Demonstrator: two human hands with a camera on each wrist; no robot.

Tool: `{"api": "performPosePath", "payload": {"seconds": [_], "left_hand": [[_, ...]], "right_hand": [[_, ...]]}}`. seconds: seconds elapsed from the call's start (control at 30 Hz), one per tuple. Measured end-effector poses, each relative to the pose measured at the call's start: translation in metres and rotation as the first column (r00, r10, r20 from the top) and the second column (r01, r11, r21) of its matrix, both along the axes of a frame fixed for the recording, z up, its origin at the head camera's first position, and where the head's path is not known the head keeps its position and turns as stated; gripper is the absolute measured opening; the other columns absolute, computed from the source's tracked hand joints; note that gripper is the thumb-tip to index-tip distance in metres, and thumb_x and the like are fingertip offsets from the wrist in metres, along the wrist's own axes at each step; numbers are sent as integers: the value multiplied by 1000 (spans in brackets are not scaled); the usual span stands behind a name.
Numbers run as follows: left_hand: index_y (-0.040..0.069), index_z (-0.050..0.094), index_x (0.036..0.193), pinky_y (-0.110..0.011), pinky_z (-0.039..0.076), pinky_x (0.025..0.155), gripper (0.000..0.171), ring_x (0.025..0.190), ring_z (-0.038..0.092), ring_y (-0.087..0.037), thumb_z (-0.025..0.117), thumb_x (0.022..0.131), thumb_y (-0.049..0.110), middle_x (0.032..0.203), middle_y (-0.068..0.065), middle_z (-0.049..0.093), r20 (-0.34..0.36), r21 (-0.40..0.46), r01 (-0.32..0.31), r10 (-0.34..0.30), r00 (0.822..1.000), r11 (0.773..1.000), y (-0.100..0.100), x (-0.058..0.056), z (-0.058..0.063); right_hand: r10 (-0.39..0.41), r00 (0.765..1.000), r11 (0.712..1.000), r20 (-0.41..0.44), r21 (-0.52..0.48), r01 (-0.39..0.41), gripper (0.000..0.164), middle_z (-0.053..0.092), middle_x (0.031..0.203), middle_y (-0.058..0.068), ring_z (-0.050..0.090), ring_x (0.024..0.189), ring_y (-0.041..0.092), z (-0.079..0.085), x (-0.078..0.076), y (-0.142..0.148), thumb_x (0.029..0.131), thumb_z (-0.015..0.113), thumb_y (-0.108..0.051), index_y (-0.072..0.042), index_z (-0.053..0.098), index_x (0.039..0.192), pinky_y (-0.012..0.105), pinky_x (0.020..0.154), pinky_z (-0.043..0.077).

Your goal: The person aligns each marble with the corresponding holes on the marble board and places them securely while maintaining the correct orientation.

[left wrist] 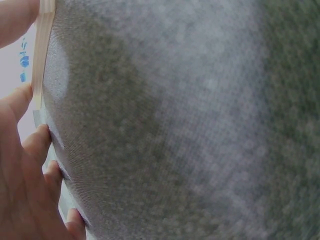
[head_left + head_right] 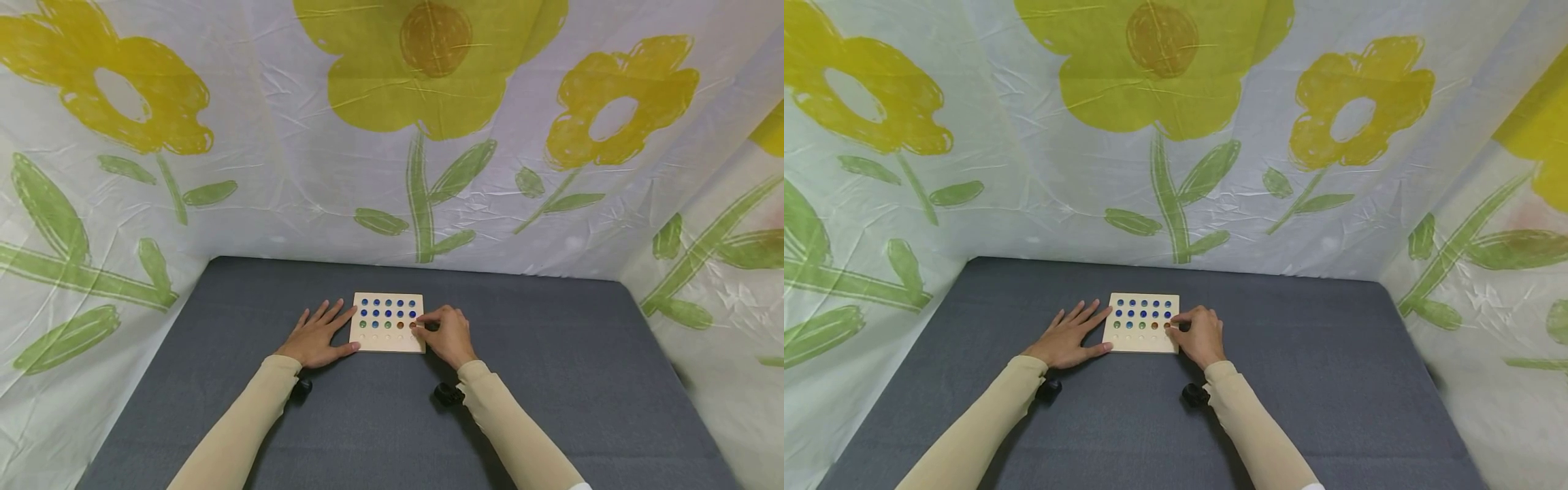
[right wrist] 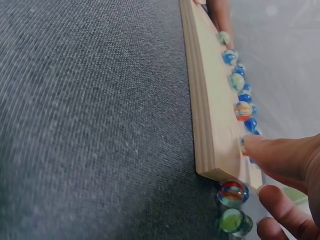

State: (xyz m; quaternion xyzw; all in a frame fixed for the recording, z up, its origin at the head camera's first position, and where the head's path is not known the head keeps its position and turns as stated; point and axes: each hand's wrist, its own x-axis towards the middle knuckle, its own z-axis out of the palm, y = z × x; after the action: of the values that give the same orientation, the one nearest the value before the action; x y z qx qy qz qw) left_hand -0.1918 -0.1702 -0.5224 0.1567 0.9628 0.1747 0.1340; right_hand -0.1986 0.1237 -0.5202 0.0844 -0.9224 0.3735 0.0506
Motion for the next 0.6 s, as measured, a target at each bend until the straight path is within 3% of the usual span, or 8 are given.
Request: {"api": "performPosePath", "payload": {"seconds": [0.37,0.6], "left_hand": [[21,27,163,-65,4,120,85,154,9,-39,53,96,67,168,-10,18,-2,2,1,-1,1000,1000,0,1,0],[23,26,163,-64,3,121,86,155,8,-38,52,96,68,168,-10,18,1,-4,-4,4,1000,1000,0,0,0]], "right_hand": [[-32,999,999,18,-15,32,19,68,97,8,56,92,29,3,4,16,84,86,-16,-8,82,100,49,85,44],[-48,998,998,28,-35,49,18,68,103,11,59,98,33,3,5,32,86,84,-16,-9,82,101,50,86,49]]}}
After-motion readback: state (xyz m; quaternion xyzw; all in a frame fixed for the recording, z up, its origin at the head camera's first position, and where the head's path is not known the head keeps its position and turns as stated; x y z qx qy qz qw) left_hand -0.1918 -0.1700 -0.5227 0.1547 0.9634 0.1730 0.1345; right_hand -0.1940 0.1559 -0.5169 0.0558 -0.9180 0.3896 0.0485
